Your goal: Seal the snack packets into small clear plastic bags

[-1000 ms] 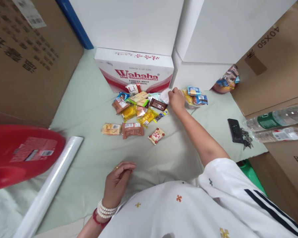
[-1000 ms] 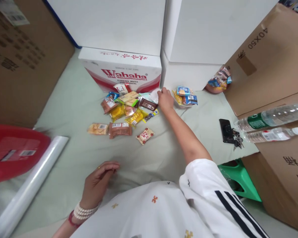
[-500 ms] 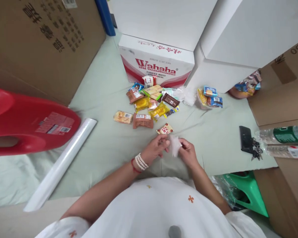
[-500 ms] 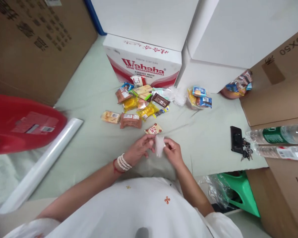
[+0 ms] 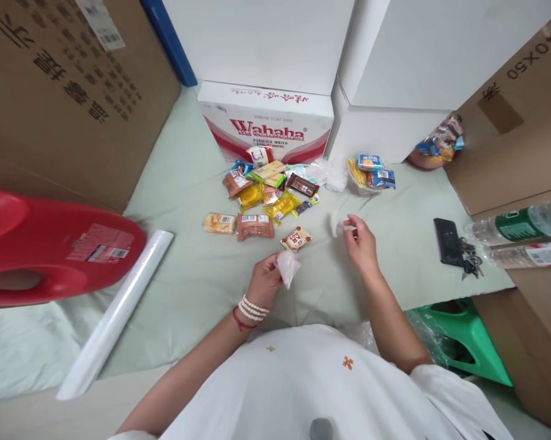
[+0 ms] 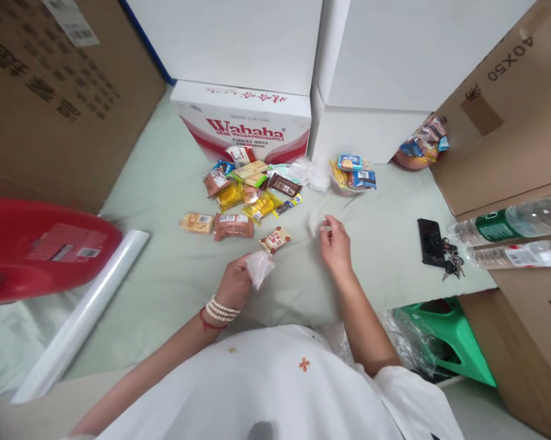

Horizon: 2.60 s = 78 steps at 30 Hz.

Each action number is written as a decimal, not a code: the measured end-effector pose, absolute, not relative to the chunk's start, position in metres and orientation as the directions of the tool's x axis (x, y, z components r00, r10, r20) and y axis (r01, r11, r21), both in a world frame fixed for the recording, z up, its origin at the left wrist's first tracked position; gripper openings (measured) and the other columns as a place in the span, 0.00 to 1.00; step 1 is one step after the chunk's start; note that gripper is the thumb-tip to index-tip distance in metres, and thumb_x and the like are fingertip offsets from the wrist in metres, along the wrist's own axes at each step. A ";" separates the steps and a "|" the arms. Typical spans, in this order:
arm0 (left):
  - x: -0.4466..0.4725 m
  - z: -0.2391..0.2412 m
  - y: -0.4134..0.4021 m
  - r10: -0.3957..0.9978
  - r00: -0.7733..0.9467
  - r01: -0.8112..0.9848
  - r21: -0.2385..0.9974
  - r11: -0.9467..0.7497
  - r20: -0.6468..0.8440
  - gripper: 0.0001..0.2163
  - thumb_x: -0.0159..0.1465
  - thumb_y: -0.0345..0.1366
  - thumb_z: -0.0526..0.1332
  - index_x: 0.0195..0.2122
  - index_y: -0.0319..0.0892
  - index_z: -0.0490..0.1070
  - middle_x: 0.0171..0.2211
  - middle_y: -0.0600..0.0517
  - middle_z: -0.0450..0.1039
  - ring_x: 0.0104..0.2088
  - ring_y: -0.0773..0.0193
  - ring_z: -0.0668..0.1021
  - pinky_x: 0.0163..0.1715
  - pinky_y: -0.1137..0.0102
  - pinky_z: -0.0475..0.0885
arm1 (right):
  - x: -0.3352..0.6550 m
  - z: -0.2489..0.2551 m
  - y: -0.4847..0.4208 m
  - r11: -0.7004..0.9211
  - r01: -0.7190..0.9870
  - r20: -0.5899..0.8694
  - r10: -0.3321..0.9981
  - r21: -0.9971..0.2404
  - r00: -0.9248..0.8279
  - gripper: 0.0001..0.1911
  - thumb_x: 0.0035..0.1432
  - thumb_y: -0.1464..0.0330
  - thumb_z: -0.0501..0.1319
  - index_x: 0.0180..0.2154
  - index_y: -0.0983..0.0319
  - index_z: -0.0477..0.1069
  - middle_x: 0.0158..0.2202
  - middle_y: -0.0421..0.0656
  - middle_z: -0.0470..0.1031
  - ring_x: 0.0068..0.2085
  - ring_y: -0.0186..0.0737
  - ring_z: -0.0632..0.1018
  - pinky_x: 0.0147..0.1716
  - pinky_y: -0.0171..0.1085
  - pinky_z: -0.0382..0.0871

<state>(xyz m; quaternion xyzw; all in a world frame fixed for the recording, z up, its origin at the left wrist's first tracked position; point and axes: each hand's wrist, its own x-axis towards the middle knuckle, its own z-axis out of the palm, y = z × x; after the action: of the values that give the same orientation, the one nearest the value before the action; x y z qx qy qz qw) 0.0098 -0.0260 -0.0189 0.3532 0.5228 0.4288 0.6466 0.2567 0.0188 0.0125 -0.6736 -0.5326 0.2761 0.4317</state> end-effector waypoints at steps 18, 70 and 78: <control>-0.006 -0.025 -0.025 0.960 -0.087 -0.099 0.961 0.259 -0.267 0.15 0.60 0.49 0.67 0.35 0.41 0.76 0.18 0.58 0.70 0.18 0.71 0.67 0.20 0.75 0.60 | 0.226 -0.003 -0.055 0.103 0.320 0.148 0.982 -0.942 0.121 0.08 0.65 0.63 0.63 0.40 0.55 0.82 0.38 0.43 0.80 0.39 0.39 0.78 0.38 0.38 0.72; -0.014 0.031 -0.029 0.922 0.247 0.319 0.873 -0.369 0.299 0.13 0.73 0.46 0.55 0.40 0.46 0.76 0.42 0.45 0.82 0.38 0.59 0.80 0.44 0.62 0.70 | 0.223 0.038 -0.048 -0.310 -0.086 -0.316 0.946 -0.947 0.075 0.30 0.61 0.39 0.57 0.36 0.59 0.77 0.30 0.42 0.74 0.27 0.36 0.69 0.19 0.33 0.59; 0.001 0.030 -0.042 0.686 0.662 0.465 0.553 -0.692 0.302 0.14 0.71 0.32 0.54 0.43 0.52 0.79 0.34 0.49 0.83 0.29 0.65 0.78 0.31 0.67 0.61 | 0.191 0.053 -0.038 -0.328 -0.085 -0.314 0.938 -0.941 -0.147 0.17 0.55 0.52 0.71 0.34 0.59 0.76 0.28 0.39 0.74 0.30 0.36 0.73 0.33 0.36 0.72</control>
<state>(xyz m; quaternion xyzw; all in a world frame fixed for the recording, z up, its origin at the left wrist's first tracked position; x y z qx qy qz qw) 0.0014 -0.0417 0.0303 0.8846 0.3253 0.2516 0.2201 0.1911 -0.0379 0.0532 -0.5132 -0.4154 0.6331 0.4040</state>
